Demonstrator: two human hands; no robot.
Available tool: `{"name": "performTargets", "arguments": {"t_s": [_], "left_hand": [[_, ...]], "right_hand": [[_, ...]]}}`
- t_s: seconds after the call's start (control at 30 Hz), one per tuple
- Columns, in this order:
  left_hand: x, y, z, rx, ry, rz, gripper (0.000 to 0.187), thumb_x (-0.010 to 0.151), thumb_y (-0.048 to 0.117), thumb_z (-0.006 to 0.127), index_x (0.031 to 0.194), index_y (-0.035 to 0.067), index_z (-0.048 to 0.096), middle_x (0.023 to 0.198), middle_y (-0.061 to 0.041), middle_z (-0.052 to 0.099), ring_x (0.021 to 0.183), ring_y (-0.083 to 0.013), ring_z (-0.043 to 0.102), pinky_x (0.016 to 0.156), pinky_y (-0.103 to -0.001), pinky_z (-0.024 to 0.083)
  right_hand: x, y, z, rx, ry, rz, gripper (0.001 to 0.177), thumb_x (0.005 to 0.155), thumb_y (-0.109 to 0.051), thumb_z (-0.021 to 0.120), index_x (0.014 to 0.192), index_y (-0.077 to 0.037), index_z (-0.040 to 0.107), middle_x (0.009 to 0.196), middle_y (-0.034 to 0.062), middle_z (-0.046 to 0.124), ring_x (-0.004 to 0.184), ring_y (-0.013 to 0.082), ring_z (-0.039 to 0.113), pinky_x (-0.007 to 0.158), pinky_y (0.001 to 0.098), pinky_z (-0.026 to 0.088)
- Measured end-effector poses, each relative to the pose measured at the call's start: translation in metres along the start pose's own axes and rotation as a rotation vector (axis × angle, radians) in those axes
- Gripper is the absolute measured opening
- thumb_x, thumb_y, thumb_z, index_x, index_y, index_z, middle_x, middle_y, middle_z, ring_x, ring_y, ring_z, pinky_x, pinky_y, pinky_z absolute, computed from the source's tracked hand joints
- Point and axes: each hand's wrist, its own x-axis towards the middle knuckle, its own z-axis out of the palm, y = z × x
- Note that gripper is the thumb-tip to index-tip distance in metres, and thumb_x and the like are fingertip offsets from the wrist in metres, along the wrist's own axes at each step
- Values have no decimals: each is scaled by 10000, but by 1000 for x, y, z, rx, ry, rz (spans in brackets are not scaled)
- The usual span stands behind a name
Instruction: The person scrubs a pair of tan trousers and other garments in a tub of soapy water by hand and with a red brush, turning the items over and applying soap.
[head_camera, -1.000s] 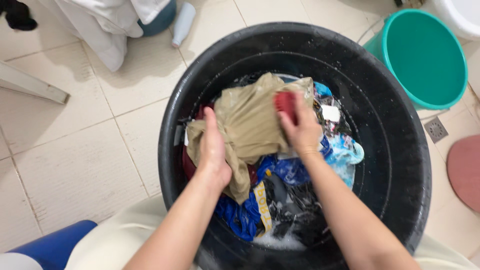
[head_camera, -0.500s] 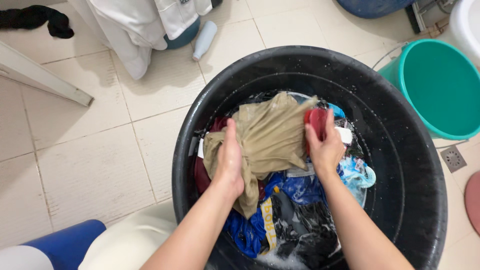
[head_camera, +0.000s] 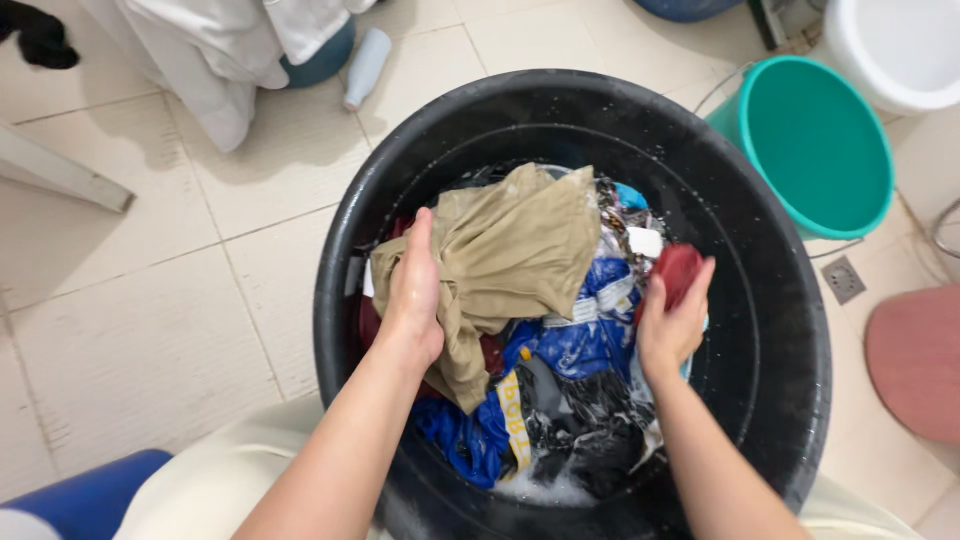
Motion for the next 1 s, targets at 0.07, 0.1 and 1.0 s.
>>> {"name": "performTargets", "arguments": {"t_s": [0.07, 0.1, 1.0], "left_hand": [[5, -5, 0, 9, -4, 34, 806, 883, 631, 499, 1445, 57, 569, 1461, -118, 635, 1323, -246, 603, 1071, -399, 481], [7, -8, 0, 58, 36, 46, 799, 892, 632, 497, 1456, 69, 544, 1466, -112, 618, 1331, -236, 588, 1079, -387, 462], [-5, 4, -10, 93, 129, -18, 718, 948, 623, 465, 1438, 102, 517, 1430, -123, 579, 1302, -243, 566, 1042, -444, 472]], "right_hand": [[-29, 18, -2, -89, -105, 418, 936, 926, -258, 738, 1658, -84, 181, 1273, 313, 598, 1117, 463, 611, 990, 470, 476], [-34, 20, 0, -101, -107, 420, 936, 926, -258, 738, 1658, -84, 181, 1273, 313, 598, 1117, 463, 611, 990, 470, 476], [-22, -172, -6, 349, -368, -204, 800, 993, -315, 692, 1636, -72, 284, 1374, 207, 604, 1202, 346, 635, 1031, 387, 499]]}}
